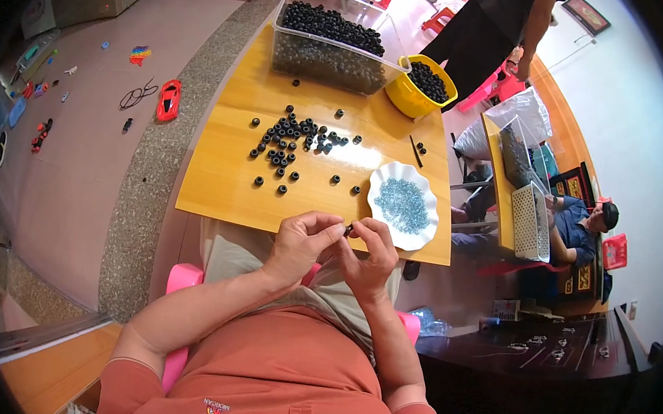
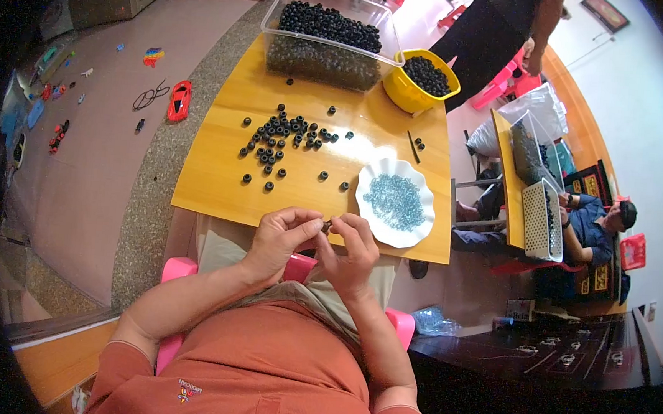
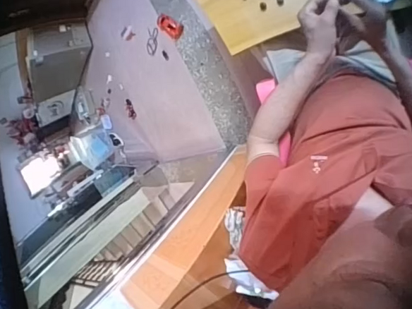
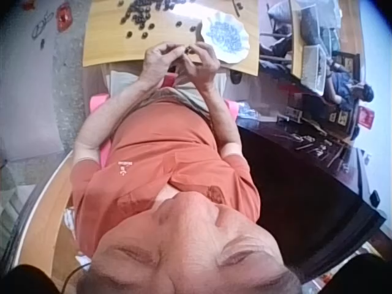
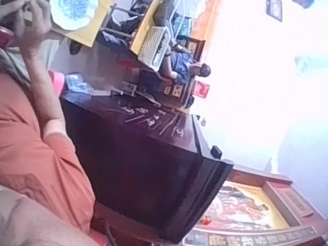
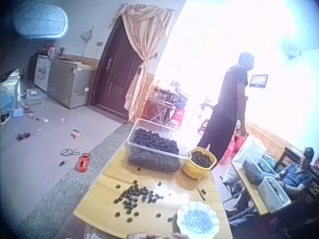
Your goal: The recorder is manual assembling small black plastic components with tiny white pins/beads.
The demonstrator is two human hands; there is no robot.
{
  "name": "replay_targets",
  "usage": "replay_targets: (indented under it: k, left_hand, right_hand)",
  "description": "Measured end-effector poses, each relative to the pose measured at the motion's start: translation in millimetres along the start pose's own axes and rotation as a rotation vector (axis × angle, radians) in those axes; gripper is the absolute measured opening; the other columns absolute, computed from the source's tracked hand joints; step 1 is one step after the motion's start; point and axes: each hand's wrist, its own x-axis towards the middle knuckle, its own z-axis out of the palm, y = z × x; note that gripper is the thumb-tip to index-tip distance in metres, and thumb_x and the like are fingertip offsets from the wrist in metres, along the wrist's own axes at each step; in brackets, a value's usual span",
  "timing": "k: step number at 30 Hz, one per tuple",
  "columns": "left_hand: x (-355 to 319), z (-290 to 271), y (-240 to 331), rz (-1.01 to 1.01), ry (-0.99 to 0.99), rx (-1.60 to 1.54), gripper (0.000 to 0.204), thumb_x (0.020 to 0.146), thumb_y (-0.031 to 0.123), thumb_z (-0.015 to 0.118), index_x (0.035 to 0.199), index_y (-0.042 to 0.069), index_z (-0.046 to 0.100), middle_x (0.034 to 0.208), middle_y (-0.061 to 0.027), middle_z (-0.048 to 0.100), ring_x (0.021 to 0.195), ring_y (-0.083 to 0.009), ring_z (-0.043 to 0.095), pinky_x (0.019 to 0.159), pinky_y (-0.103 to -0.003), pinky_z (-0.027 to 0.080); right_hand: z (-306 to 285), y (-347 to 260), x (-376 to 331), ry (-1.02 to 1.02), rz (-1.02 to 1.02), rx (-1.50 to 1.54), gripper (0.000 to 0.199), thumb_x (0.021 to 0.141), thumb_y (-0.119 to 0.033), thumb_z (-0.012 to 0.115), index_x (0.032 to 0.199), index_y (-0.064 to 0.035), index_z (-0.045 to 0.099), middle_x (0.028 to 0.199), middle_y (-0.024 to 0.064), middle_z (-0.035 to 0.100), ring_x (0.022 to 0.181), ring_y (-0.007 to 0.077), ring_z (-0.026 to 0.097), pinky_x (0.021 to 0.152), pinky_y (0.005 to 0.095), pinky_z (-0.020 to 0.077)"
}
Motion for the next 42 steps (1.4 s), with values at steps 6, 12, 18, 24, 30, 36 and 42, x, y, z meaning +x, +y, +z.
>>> replay_targets:
  k: [6,12,18,24,30,36,42]
  left_hand:
    - [3,0,5,0.012,0.042,-0.031,0.024,0.092,0.009,0.062,0.11,-0.005,0.059,0.091,-0.0082,0.068,0.078,-0.0099,0.065,0.069,-0.022,0.053]
    - [3,-3,4,-0.01,-0.011,0.001,0.025,0.09,0.008,0.064,0.111,-0.006,0.057,0.092,-0.0096,0.068,0.08,-0.011,0.065,0.071,-0.023,0.055]
    - [3,-2,4,-0.011,-0.001,0.008,0.024,0.089,0.005,0.065,0.109,-0.006,0.058,0.092,-0.0097,0.067,0.08,-0.0112,0.065,0.071,-0.024,0.055]
    - [3,-2,1,0.006,0.035,0.026,0.02,0.087,0.005,0.067,0.103,-0.004,0.059,0.087,-0.0082,0.068,0.075,-0.0097,0.064,0.065,-0.022,0.053]
    - [1,-2,-2,0.049,0.066,0.014,0.011,0.086,0.005,0.068,0.091,-0.002,0.062,0.082,-0.006,0.067,0.07,-0.0082,0.062,0.061,-0.021,0.051]
    - [-2,0,-2,0.056,0.098,0.034,0.008,0.087,0.002,0.066,0.092,-0.002,0.062,0.084,-0.0074,0.067,0.075,-0.0117,0.065,0.071,-0.024,0.056]
    - [-2,0,-7,0.079,0.104,0.0,0.007,0.087,0.002,0.066,0.092,-0.001,0.062,0.085,-0.0065,0.066,0.075,-0.0111,0.065,0.071,-0.023,0.055]
  right_hand:
    - [-3,-1,3,0.0,0.024,0.028,0.033,0.068,-0.001,0.081,0.096,0.0014,0.063,0.089,0.0121,0.061,0.072,0.0194,0.061,0.062,0.0284,0.0502]
    - [-2,1,1,-0.025,0.035,0.056,0.034,0.068,0.001,0.08,0.097,0.0018,0.063,0.09,0.0123,0.061,0.072,0.0198,0.061,0.063,0.0285,0.0503]
    - [-2,-1,0,-0.037,0.056,0.062,0.034,0.068,0.001,0.079,0.097,0.0021,0.063,0.091,0.0132,0.062,0.075,0.0216,0.063,0.065,0.0296,0.0516]
    - [-3,-1,-3,-0.055,0.02,-0.037,0.035,0.066,0.002,0.078,0.098,0.0017,0.063,0.092,0.0154,0.061,0.078,0.0281,0.064,0.067,0.0333,0.053]
    - [-1,-7,-1,-0.051,-0.052,-0.1,0.034,0.067,0.002,0.077,0.098,0.0016,0.063,0.092,0.0162,0.061,0.078,0.0306,0.064,0.064,0.0349,0.0534]
    - [2,-6,-4,-0.053,-0.041,-0.098,0.031,0.069,0.004,0.074,0.097,0.0025,0.063,0.092,0.0168,0.061,0.077,0.0307,0.064,0.063,0.0354,0.0532]
    - [5,-4,-2,-0.059,-0.087,-0.073,0.027,0.069,0.005,0.072,0.094,0.0024,0.062,0.09,0.0168,0.062,0.074,0.0301,0.064,0.063,0.0357,0.0529]
